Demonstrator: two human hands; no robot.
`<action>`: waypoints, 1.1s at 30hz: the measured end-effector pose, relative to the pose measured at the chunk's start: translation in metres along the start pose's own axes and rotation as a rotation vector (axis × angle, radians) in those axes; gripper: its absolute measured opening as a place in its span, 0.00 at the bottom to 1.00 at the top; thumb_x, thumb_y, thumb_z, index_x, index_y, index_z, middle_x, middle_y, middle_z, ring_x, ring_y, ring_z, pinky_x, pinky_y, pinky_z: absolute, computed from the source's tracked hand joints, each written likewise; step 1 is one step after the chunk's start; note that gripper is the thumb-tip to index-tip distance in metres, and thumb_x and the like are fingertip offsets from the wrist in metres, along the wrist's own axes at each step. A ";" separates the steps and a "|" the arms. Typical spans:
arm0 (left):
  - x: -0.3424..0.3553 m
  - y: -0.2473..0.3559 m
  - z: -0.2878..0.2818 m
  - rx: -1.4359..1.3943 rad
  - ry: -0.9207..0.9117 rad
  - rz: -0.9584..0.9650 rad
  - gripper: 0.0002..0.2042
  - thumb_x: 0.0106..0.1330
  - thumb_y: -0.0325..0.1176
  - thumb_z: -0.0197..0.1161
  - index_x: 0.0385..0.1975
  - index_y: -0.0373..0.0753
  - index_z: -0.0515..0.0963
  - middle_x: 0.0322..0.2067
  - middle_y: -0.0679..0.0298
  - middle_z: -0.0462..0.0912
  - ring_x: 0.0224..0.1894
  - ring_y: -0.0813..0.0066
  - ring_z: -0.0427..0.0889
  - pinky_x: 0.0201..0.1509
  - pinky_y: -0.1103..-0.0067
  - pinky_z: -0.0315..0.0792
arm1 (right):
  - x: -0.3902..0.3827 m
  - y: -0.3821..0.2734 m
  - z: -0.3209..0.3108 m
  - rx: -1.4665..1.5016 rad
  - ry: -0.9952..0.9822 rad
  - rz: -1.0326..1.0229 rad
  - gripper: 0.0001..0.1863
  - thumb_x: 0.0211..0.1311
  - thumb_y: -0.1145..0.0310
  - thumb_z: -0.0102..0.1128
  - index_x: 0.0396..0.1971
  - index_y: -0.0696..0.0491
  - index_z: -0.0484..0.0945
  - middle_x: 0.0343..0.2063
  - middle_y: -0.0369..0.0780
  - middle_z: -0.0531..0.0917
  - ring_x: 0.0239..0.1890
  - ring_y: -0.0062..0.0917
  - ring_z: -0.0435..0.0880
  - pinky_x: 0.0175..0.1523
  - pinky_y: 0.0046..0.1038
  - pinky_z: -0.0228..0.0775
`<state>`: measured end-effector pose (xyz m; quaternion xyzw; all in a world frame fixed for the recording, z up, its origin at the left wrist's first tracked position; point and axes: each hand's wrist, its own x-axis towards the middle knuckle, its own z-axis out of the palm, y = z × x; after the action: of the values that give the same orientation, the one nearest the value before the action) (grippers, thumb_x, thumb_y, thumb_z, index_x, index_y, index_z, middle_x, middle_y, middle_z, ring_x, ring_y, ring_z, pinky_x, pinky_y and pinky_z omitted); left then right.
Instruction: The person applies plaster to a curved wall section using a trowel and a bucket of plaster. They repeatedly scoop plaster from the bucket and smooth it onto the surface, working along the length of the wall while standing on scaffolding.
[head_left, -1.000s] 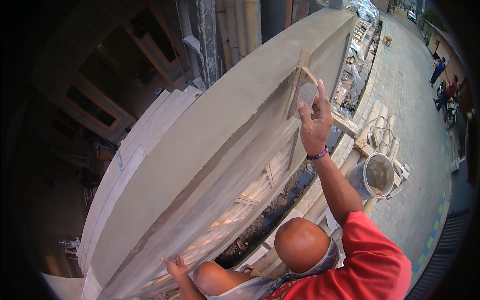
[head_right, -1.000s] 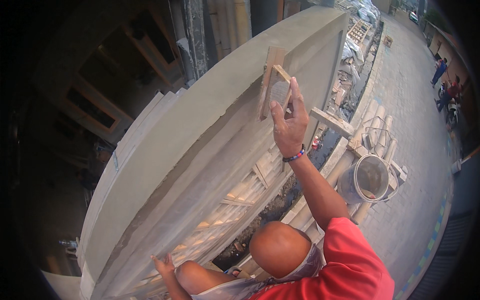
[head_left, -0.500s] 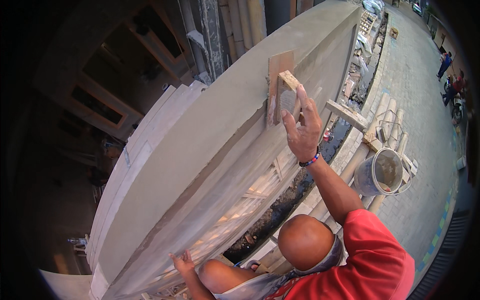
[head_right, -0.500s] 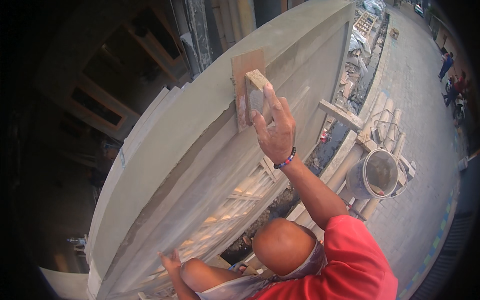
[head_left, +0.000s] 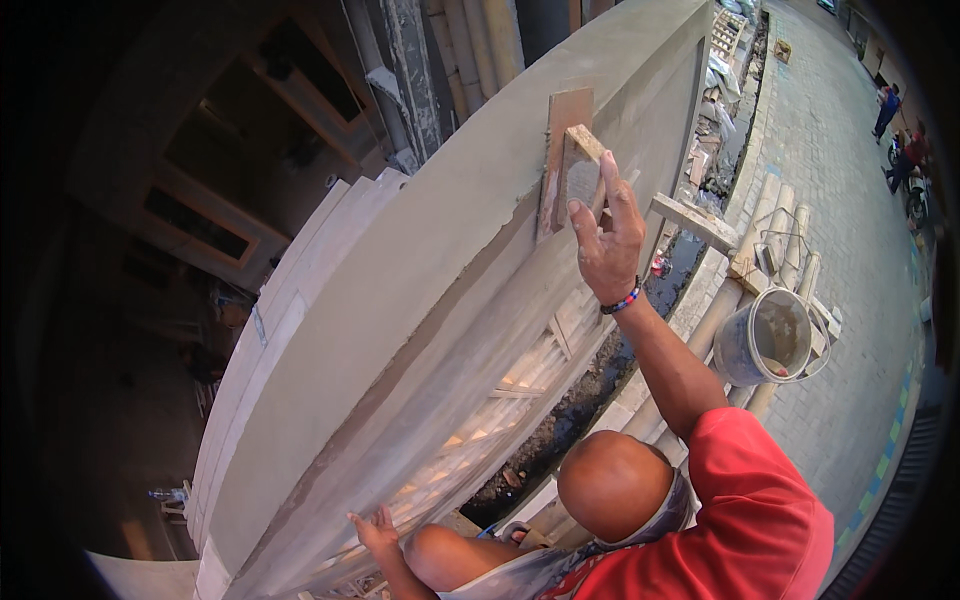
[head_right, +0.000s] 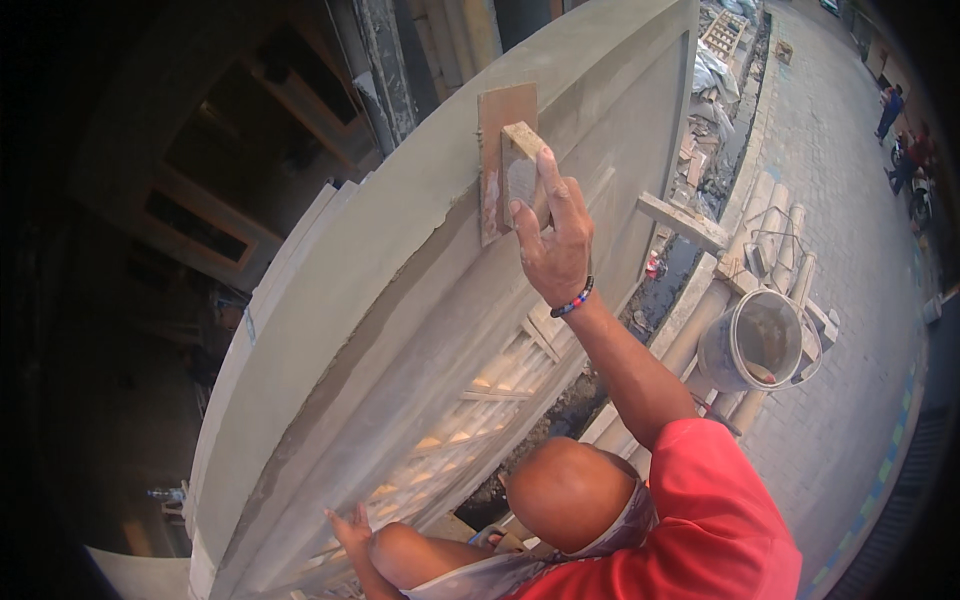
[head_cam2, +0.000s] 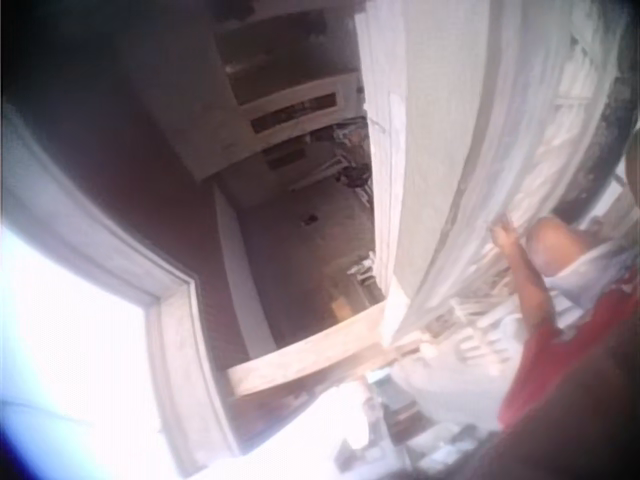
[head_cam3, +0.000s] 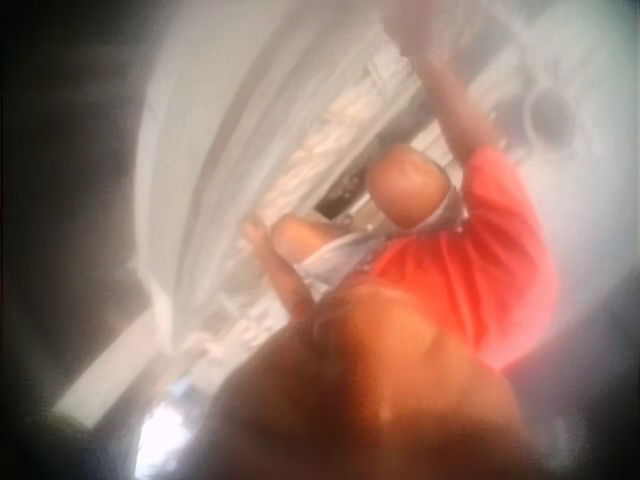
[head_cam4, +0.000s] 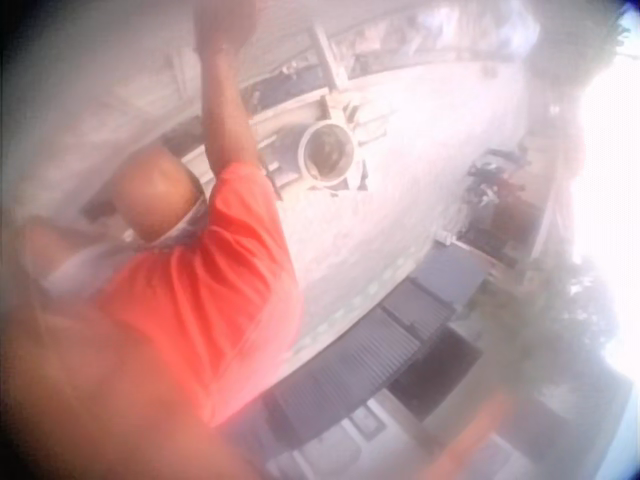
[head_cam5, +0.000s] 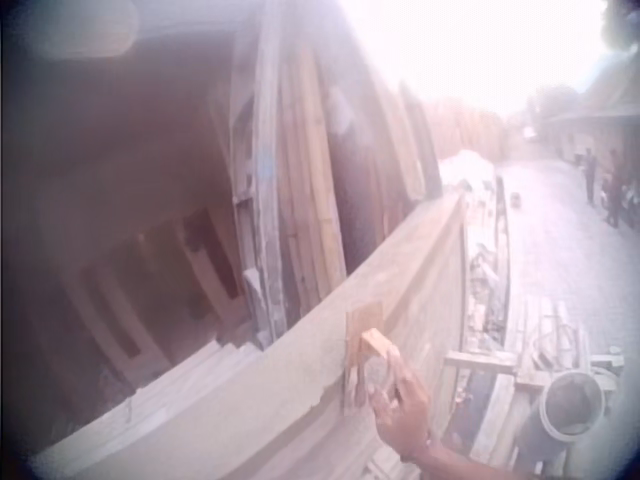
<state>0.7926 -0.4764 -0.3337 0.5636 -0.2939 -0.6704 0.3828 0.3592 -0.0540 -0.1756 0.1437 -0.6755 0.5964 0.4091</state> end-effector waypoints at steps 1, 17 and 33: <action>0.003 0.000 -0.004 -0.001 -0.016 -0.001 0.36 0.66 0.56 0.56 0.70 0.53 0.49 0.69 0.48 0.47 0.69 0.51 0.54 0.60 0.63 0.74 | -0.013 0.000 0.002 -0.028 -0.039 0.020 0.35 0.54 0.80 0.61 0.64 0.58 0.64 0.37 0.44 0.77 0.36 0.29 0.77 0.43 0.28 0.71; 0.004 0.009 -0.013 0.119 -0.077 0.046 0.43 0.64 0.58 0.58 0.71 0.50 0.42 0.69 0.41 0.42 0.65 0.46 0.62 0.61 0.63 0.73 | -0.067 0.031 -0.012 -0.028 -0.070 0.010 0.32 0.55 0.79 0.61 0.63 0.58 0.66 0.33 0.43 0.75 0.32 0.26 0.74 0.38 0.28 0.69; 0.014 0.019 -0.009 -0.013 0.009 -0.120 0.38 0.67 0.60 0.52 0.70 0.44 0.49 0.69 0.48 0.47 0.69 0.51 0.57 0.62 0.64 0.71 | -0.066 0.046 -0.042 -0.042 -0.039 0.095 0.30 0.58 0.77 0.58 0.63 0.57 0.67 0.37 0.45 0.79 0.37 0.26 0.79 0.44 0.28 0.71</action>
<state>0.8035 -0.4982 -0.3268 0.5806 -0.2533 -0.6917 0.3469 0.3848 -0.0236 -0.2568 0.1144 -0.7015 0.5981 0.3702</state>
